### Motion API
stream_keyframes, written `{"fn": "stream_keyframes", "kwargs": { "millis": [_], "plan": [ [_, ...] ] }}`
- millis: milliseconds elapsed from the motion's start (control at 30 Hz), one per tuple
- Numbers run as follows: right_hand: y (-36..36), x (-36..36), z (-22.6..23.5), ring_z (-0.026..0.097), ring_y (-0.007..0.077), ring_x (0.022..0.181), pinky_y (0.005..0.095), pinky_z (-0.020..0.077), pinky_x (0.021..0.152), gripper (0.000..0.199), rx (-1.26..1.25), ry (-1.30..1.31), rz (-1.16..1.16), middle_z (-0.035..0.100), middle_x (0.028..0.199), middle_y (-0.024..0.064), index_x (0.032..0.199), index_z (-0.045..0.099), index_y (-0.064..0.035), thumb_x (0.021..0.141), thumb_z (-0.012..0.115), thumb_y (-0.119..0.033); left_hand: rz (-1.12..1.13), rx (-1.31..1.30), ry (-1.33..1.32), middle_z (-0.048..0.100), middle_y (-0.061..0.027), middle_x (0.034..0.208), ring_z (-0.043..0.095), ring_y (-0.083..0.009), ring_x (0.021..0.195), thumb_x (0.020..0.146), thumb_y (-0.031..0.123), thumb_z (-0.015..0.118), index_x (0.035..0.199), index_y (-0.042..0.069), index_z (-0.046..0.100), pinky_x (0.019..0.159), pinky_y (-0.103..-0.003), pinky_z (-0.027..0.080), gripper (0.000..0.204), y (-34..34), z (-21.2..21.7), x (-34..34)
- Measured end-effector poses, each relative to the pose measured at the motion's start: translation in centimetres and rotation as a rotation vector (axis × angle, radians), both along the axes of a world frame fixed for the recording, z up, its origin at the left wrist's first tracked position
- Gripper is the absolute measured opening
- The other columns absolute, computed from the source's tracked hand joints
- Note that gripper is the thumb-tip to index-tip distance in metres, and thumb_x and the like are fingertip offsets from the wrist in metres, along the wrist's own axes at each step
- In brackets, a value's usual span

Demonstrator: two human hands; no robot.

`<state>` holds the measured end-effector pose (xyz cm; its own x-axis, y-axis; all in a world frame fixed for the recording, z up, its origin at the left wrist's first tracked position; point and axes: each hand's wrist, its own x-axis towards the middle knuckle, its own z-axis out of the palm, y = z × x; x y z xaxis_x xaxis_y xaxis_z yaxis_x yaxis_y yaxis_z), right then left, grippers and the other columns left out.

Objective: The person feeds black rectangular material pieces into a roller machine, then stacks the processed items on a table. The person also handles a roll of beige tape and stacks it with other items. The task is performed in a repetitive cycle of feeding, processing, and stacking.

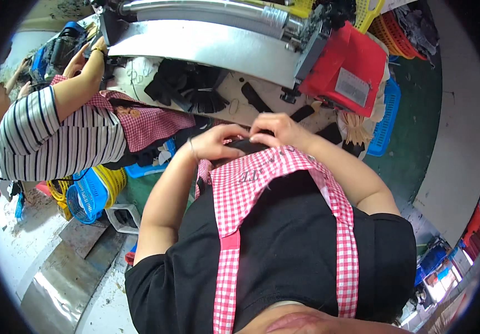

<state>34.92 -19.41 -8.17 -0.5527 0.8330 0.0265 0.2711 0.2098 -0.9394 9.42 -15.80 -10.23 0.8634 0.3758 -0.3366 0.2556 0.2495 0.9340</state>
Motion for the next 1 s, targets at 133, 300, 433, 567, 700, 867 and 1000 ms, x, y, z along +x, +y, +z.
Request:
{"fn": "stream_keyframes", "kwargs": {
  "millis": [133,300,433,567,700,867,1000],
  "plan": [
    [-1.2,0.8,-0.9,0.066,0.0329,0.086,0.0404,0.052,0.078,0.016,-0.062,-0.003,-0.129,0.066,0.09,0.0164,0.094,0.068,-0.0014,0.088,0.073,-0.015,0.393,0.303,0.076,0.072,-0.0123,0.119,0.068,-0.0217,0.111,0.085,0.012,0.079,0.127,0.003,0.067,0.098,-0.036,0.052,0.045,-4.4,2.0,-0.9],
    [5.2,-0.7,3.3,0.065,0.0347,0.091,0.0441,0.052,0.083,0.016,0.171,-0.183,-0.003,0.068,0.094,0.0154,0.098,0.069,-0.0051,0.095,0.064,-0.02,0.701,0.405,0.06,0.075,-0.0112,0.106,0.07,-0.0196,0.102,0.085,-0.001,0.074,0.107,0.001,0.076,0.091,-0.031,0.054,0.021,-2.9,3.4,0.1],
    [18.4,-9.0,6.4,0.048,0.0417,0.134,0.0514,0.0379,0.111,0.049,0.858,-0.229,-0.283,0.059,0.134,0.0216,0.132,0.057,0.0018,0.098,0.061,-0.033,0.971,0.184,-0.014,0.068,0.0031,0.088,0.047,-0.0003,0.058,0.094,0.003,0.07,0.112,0.003,0.075,0.05,-0.018,0.035,0.018,0.7,5.8,-1.1],
    [30.0,-13.2,3.7,0.046,0.0409,0.136,0.0499,0.0372,0.112,0.066,0.808,-0.565,-0.643,0.057,0.136,0.0257,0.137,0.051,0.0075,0.101,0.052,-0.047,0.936,0.376,0.045,0.071,0.0011,0.088,0.054,-0.0011,0.062,0.093,0.008,0.073,0.109,0.004,0.076,0.052,-0.016,0.041,0.017,6.6,6.2,-0.7],
    [28.8,-13.6,2.4,0.065,0.0371,0.113,0.0451,0.0502,0.097,0.073,0.534,-0.782,-0.565,0.064,0.125,0.0249,0.139,0.05,0.0082,0.102,0.043,-0.055,1.0,0.116,0.18,0.072,0.0002,0.09,0.058,-0.0026,0.066,0.09,0.011,0.077,0.11,0.005,0.077,0.054,-0.017,0.044,0.02,8.0,5.0,-1.9],
    [26.2,-11.0,0.4,0.07,0.0335,0.101,0.0436,0.055,0.087,0.066,0.676,-0.743,-0.645,0.07,0.11,0.0211,0.135,0.054,0.0056,0.102,0.049,-0.051,0.83,0.131,0.114,0.07,0.0005,0.089,0.06,-0.0042,0.067,0.084,0.005,0.081,0.114,0.004,0.071,0.056,-0.019,0.047,0.032,8.3,5.3,-1.7],
    [25.3,-9.4,1.5,0.071,0.032,0.095,0.0421,0.0553,0.084,0.065,0.574,-0.758,-0.619,0.071,0.105,0.0191,0.131,0.056,0.0052,0.1,0.053,-0.052,0.79,0.189,0.12,0.07,-0.0008,0.091,0.061,-0.0052,0.07,0.084,0.005,0.081,0.114,0.003,0.07,0.057,-0.02,0.048,0.032,9.7,4.9,-1.7]
  ]
}}
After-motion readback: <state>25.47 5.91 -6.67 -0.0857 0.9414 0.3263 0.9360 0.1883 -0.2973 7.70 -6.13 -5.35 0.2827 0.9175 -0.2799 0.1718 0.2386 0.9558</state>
